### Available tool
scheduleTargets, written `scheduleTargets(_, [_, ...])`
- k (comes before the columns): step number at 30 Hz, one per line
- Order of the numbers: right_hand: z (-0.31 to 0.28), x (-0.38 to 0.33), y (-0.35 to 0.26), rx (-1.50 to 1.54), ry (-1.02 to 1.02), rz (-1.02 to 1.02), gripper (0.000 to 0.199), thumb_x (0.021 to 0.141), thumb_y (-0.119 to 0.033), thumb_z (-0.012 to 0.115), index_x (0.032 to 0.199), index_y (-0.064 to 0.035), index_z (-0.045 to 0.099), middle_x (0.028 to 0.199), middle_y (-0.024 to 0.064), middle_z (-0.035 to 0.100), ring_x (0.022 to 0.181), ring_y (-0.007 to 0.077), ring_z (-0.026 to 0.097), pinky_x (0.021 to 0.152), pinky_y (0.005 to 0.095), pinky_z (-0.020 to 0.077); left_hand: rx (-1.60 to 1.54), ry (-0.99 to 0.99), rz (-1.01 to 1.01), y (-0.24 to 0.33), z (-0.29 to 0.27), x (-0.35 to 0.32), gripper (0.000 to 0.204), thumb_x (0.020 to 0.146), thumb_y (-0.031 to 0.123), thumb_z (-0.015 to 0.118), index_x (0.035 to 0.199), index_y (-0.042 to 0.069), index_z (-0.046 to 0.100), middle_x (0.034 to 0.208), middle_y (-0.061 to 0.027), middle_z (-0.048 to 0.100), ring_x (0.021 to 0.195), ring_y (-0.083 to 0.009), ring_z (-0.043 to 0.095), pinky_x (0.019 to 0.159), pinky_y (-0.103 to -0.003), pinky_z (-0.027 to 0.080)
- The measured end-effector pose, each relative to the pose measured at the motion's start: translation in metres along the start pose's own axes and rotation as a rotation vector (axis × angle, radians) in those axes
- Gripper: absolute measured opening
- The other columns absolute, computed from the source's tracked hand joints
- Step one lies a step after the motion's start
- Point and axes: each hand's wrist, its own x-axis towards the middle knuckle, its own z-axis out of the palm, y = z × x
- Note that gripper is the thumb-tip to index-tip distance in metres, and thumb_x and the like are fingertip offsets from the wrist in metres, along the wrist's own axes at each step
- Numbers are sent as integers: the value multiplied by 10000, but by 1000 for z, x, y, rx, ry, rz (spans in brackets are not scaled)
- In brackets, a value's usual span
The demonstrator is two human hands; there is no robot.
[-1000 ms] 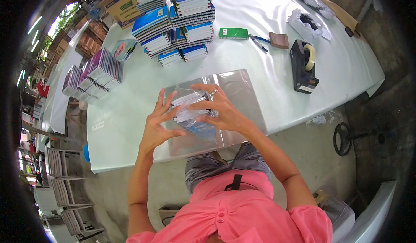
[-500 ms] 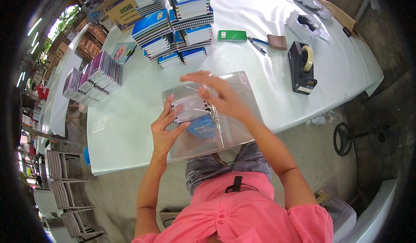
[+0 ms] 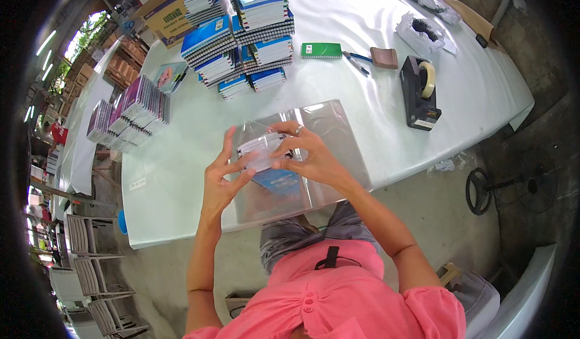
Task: The person places stacks of notebooks into plastic bags and seals them using adhesive tape from a dispenser.
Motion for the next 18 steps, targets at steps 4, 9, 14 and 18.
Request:
scheduleTargets(4, [4,8,-8,-56,3,135,132,746,-134,798,842,-77,727,1200,110,601,1136,236,540,922,366,435,132,-52,16,4,-6,10,308,771,206,764,1076,169,737,1498,-76,393,1402,-341,317,1081,-403,348])
scheduleTargets(9, [6,17,-15,-85,26,143,126,742,-143,807,820,-81,729,1117,102,630,1062,223,570,856,339,456,44,-148,18,-1,-16,29,327,745,193,787,1069,172,740,1483,-60,418,1415,-339,287,1085,-403,341])
scheduleTargets(14, [4,24,-11,-149,40,166,124,732,-140,816,800,-91,725,1056,83,644,979,211,599,824,328,465,-45,-216,153,-9,-20,48,480,706,134,817,1169,143,691,1453,-80,459,1423,-271,281,1088,-370,324])
scheduleTargets(18, [1,31,-5,-121,49,158,193,723,-114,817,867,-63,699,1007,46,649,952,174,596,803,321,469,-418,-185,-165,-9,-8,55,718,688,140,831,1345,99,544,1382,-129,523,1319,-228,417,1034,-318,368])
